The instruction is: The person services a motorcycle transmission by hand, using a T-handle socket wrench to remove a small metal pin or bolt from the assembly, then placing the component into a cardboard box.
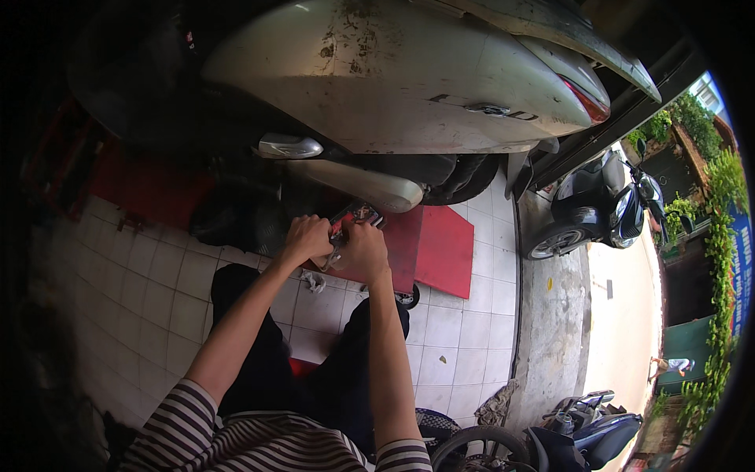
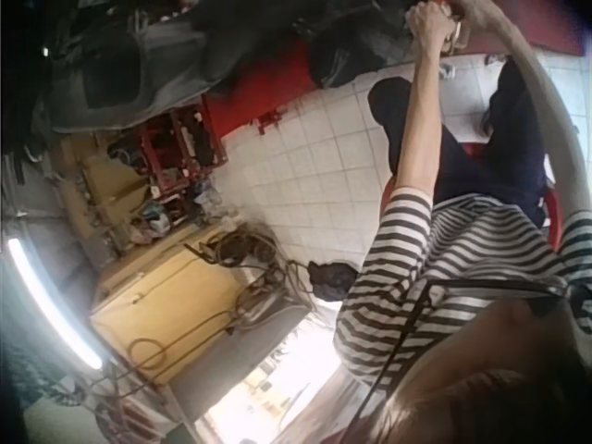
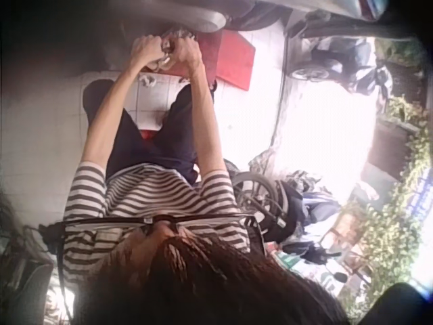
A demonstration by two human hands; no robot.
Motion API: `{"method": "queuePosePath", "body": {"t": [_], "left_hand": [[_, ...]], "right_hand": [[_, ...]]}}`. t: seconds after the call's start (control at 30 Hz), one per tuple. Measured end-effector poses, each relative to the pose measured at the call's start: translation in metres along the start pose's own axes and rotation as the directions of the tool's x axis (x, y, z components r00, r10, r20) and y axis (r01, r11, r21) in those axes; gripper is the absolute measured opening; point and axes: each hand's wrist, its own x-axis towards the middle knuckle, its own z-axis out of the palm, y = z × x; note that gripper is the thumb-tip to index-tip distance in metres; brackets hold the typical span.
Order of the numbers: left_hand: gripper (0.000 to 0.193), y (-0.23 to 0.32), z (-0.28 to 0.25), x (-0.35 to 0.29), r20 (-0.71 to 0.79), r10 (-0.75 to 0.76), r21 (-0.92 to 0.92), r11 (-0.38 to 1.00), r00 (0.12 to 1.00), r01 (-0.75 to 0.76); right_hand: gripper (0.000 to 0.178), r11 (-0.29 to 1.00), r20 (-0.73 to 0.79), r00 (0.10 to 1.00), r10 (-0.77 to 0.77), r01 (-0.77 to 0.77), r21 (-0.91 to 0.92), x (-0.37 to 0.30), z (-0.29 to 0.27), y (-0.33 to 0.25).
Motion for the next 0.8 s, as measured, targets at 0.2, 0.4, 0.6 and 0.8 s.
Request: {"method": "queuePosePath", "body": {"t": [0.2, 0.4, 0.6, 0.8], "left_hand": [[0.025, 0.02, -0.004, 0.003, -0.005, 0.061, 0.045, 0.997, 0.998, -0.06], [0.027, 0.032, 0.002, 0.001, 0.085, 0.06, 0.087, 0.994, 0.995, -0.068], [0.025, 0.026, -0.001, 0.008, 0.049, 0.048, 0.033, 0.998, 0.998, -0.05], [0.025, 0.025, 0.006, 0.011, 0.007, 0.07, 0.072, 0.995, 0.998, -0.071]], "right_hand": [[0.04, 0.99, 0.1, 0.986, 0.134, -0.128, -0.064, -0.01, 0.01, 0.024], [0.041, 0.981, 0.18, 0.965, 0.191, -0.178, -0.081, -0.018, 0.0, 0.019], [0.034, 0.98, 0.15, 0.969, 0.196, -0.189, -0.06, -0.013, 0.007, 0.022], [0.03, 0.98, 0.166, 0.966, 0.2, -0.193, -0.054, -0.009, 0.003, 0.021]]}}
